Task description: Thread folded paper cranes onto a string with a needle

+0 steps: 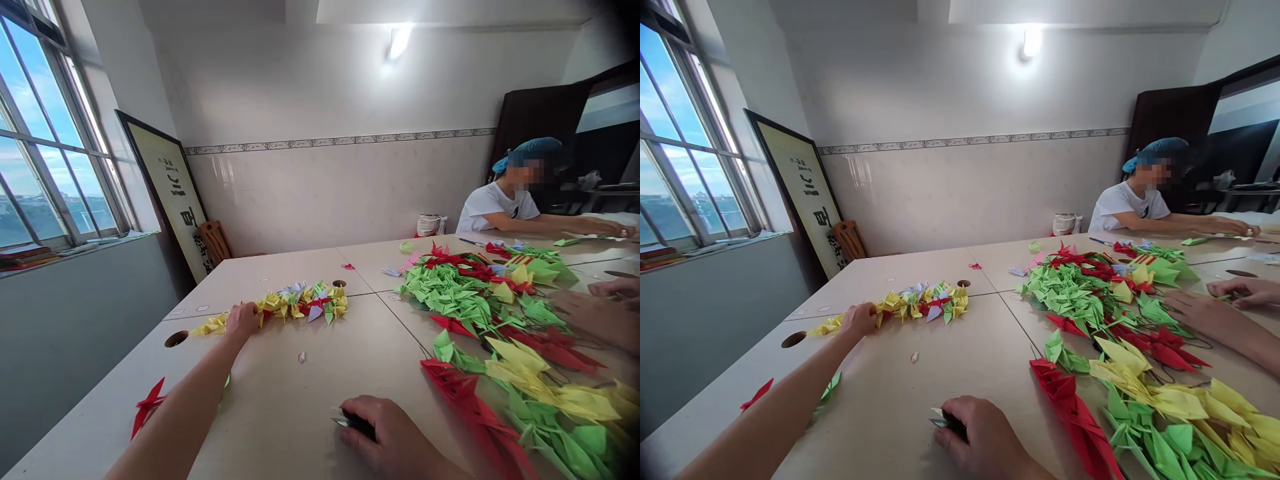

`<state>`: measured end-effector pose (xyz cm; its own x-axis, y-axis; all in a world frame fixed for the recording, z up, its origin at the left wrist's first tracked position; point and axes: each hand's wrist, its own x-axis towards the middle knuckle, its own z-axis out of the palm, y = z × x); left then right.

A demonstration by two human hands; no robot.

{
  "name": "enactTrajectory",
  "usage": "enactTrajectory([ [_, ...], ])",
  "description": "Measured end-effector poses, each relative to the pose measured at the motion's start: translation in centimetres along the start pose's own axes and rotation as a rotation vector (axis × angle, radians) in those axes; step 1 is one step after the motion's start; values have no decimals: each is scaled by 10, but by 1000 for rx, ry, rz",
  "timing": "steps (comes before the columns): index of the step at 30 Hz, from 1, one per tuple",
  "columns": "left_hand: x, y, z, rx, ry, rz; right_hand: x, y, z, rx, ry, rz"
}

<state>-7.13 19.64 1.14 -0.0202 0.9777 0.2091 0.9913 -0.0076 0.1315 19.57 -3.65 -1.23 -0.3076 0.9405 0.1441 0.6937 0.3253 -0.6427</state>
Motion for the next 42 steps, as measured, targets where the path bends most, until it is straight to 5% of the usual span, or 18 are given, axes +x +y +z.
enactTrajectory([
  [11,-5,-9,-6,-92,92,36,-1,-1,-3,-9,9,-45],
  [18,-20,-9,-27,-176,171,71,-3,0,-2,64,29,-59],
  [21,-41,4,-37,-225,247,110,-3,0,0,118,88,-46],
  [25,-97,35,-35,-334,295,239,-4,0,0,211,167,-20],
  [31,-185,77,-12,-731,69,505,-5,5,-4,21,330,-112],
  [35,-202,84,-9,-839,-43,616,-5,7,-4,-234,314,-160],
  [42,-205,83,-16,-859,-45,716,-5,7,3,-446,317,-179],
])
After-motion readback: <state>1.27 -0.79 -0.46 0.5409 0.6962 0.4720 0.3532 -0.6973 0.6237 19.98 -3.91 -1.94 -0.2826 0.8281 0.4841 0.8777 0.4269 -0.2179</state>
